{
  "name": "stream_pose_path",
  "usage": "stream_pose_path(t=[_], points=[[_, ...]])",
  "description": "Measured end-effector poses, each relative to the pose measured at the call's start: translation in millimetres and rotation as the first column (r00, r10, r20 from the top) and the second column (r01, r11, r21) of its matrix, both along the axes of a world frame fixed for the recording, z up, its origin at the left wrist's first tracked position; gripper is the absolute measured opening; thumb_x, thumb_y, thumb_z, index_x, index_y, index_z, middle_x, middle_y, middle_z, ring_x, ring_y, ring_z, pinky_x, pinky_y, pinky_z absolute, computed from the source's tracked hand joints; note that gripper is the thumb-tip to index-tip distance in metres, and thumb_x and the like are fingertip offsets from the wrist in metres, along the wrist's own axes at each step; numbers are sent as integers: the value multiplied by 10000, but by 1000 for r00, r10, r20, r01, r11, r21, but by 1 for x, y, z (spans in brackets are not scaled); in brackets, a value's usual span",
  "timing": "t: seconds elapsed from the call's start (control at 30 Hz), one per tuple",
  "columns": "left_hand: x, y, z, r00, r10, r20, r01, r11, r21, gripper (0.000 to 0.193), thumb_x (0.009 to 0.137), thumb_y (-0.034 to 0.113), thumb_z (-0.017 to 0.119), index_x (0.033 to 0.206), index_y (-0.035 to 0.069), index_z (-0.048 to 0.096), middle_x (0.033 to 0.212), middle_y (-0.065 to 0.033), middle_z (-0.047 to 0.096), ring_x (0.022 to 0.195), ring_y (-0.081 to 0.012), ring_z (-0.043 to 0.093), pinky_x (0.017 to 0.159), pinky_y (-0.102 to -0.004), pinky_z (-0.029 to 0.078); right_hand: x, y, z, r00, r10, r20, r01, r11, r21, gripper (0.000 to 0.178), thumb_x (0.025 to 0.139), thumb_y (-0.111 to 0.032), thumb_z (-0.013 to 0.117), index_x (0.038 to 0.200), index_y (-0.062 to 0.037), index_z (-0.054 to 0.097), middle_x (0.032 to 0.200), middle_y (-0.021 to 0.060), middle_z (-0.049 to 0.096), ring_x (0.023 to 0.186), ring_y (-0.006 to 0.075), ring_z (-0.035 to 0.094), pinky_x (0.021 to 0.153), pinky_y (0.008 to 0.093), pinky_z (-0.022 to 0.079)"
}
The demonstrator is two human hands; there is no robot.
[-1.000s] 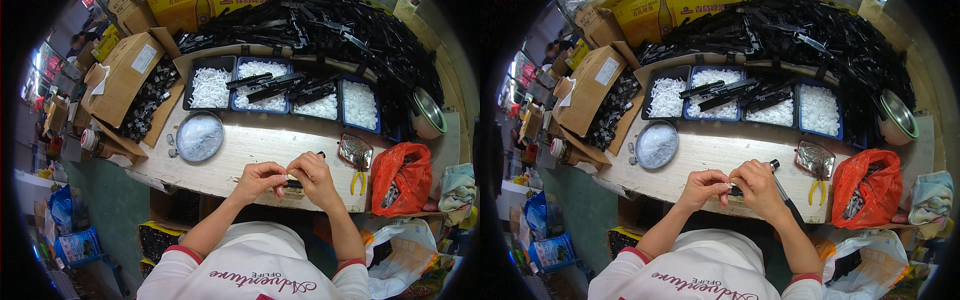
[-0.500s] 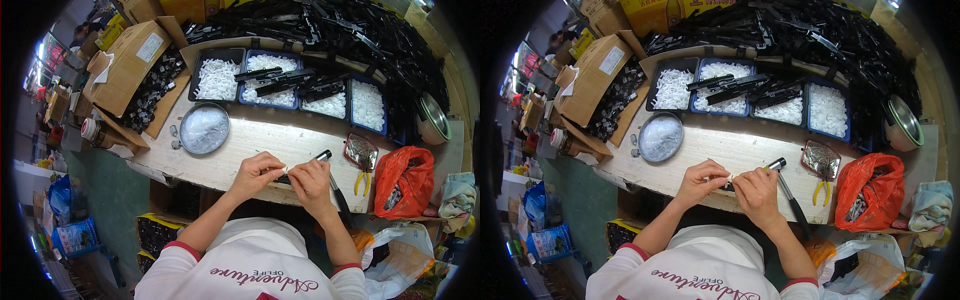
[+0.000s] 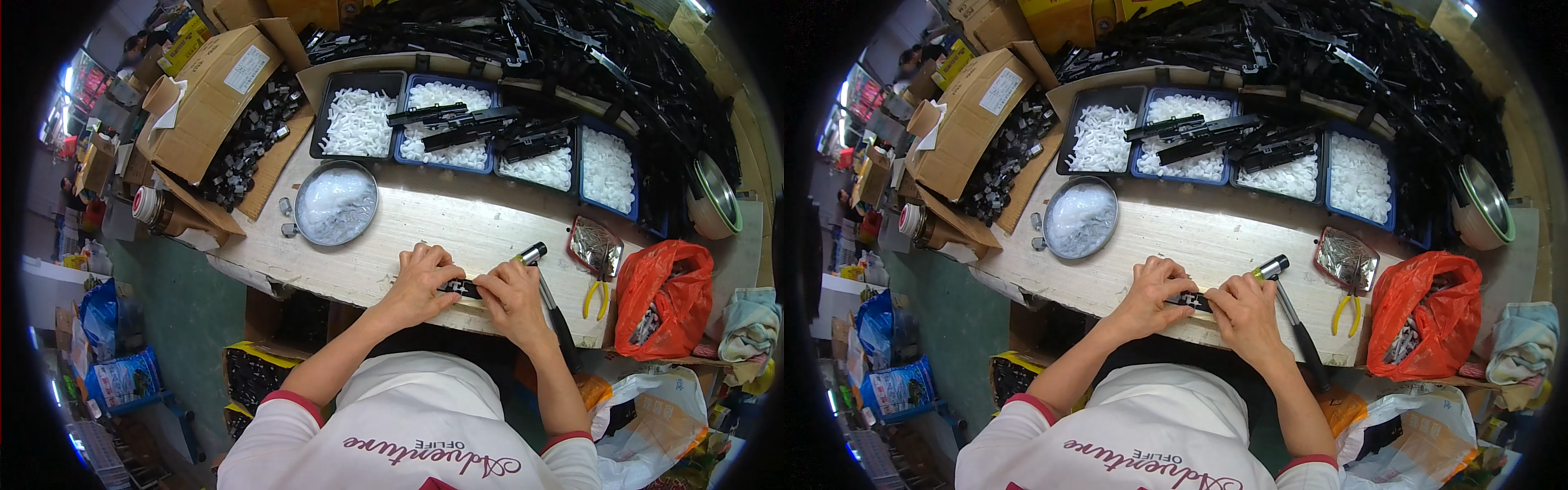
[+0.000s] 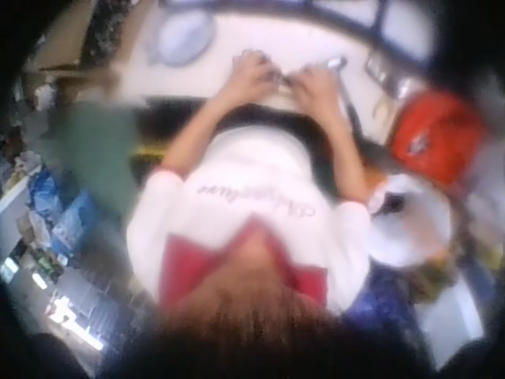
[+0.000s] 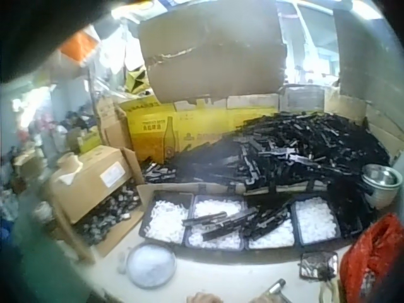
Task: The person assembles small metal lock components at a workbench. They repeatedly pick up a lock body, insert a white plastic piece, and use a hammer to tap the assembly into place. The person then uses pliers to adjust the lock and places the finished unit into a cardboard box.
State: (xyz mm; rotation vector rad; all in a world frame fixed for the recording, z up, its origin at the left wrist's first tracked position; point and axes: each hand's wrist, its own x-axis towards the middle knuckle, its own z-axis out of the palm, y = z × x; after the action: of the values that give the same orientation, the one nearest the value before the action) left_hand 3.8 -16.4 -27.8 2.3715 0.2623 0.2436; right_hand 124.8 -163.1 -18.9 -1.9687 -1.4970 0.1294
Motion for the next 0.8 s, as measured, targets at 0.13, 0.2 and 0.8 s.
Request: stream_pose_path(t=[0.13,0.2,0.8], points=[[7,-1,3,999,-34,-42,38,996,82,278,629,135,700,889,115,607,914,-46,488,918,-233,417,785,-370,276,-6,1,-3,998,41,57,-39,998,-48,150,705,-70,625,850,-107,627,733,10,494,757,180,470,692,348,267],[9,-1,6,997,-44,-59,52,988,147,260,631,136,684,876,112,601,905,-50,487,912,-235,418,781,-378,279,-2,-1,-2,999,29,35,-28,999,-27,155,702,-65,624,851,-106,625,733,9,490,752,181,471,693,347,268],[265,-45,33,948,-290,127,155,775,613,101,651,130,630,713,51,621,802,-121,571,802,-285,527,671,-395,390,126,-60,-8,770,-468,433,600,762,-244,149,724,-163,609,834,-62,622,851,98,573,898,264,494,758,449,312]])
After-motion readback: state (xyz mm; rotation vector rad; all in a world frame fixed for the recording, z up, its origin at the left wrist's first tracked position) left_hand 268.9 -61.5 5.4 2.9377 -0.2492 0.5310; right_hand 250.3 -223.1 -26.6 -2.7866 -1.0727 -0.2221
